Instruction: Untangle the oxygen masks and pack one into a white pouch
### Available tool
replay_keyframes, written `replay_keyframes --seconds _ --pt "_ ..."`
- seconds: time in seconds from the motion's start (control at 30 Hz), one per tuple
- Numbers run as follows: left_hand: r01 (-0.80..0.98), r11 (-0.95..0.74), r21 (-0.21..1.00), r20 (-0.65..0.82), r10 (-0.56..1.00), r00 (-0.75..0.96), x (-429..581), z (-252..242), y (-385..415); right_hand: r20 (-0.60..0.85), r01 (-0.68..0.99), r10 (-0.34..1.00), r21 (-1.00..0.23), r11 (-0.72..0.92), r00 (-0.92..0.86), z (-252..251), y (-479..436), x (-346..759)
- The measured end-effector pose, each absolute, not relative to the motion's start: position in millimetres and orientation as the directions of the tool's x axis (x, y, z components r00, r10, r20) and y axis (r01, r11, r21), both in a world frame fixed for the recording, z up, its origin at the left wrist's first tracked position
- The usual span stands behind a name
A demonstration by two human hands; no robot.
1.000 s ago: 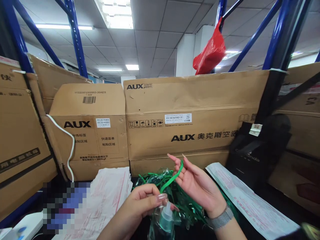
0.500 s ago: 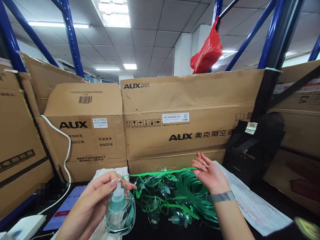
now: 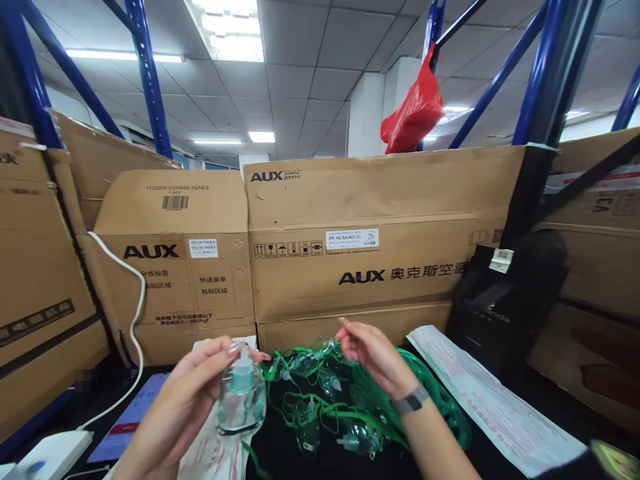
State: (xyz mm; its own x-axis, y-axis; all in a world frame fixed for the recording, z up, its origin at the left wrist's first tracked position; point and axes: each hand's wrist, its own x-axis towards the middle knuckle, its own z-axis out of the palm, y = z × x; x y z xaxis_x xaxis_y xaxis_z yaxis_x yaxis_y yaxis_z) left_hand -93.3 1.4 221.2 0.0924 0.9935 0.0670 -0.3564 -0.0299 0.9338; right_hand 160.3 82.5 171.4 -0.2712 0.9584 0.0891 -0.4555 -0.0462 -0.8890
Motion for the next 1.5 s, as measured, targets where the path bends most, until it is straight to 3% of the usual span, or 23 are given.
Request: replay_keyframes --seconds 0.17,0.3,0.4,0.5,0.73,0.9,1.17,1.3,1.5 --pt "-0.324 0.029 0.946 0.07 0.955 0.288 -67.2 212.9 9.6 -0.068 -0.282 0.77 -0.907 -0.312 -0.635 159.0 55.8 109.5" --pt "-0.336 0.072 0.939 0.062 0.927 0.371 -61.8 209.0 6.5 -0.078 -0.331 0.568 -0.744 -0.58 -0.819 150.0 55.2 99.1" --pt "-0.324 0.087 0.942 0.053 0.914 0.402 -62.7 210.9 1.4 -0.001 -0.494 0.605 -0.577 -0.651 -0.796 149.3 61.1 102.2" --pt "-0.295 0.118 0.948 0.036 0.882 0.47 -61.5 213.2 -4.8 0.062 -0.661 0.718 -0.452 -0.599 -0.694 154.9 63.4 106.8" --pt "-0.257 0.112 0.96 0.051 0.832 0.552 -57.1 210.3 -16.7 0.122 -0.756 0.801 -0.438 -0.486 -0.586 172.7 55.9 120.5" --pt "-0.178 0.006 0.984 0.066 0.918 0.392 -83.2 213.0 -12.1 0.185 -0.884 0.925 -0.403 -0.238 -0.333 181.8 59.5 137.7" --pt "-0.048 -0.126 0.991 0.128 0.991 0.04 -124.5 215.4 -3.3 0.21 -0.893 0.955 -0.439 -0.098 -0.209 193.0 63.8 158.6" --pt "-0.031 -0.141 0.99 0.14 0.99 -0.035 -129.4 215.8 -3.4 0.228 -0.894 0.965 -0.447 -0.015 -0.13 193.7 68.3 168.2" --pt "-0.018 -0.101 0.995 0.102 0.994 0.038 -132.9 214.1 -0.4 0.259 -0.887 0.965 -0.451 0.098 -0.025 197.3 72.6 186.5"
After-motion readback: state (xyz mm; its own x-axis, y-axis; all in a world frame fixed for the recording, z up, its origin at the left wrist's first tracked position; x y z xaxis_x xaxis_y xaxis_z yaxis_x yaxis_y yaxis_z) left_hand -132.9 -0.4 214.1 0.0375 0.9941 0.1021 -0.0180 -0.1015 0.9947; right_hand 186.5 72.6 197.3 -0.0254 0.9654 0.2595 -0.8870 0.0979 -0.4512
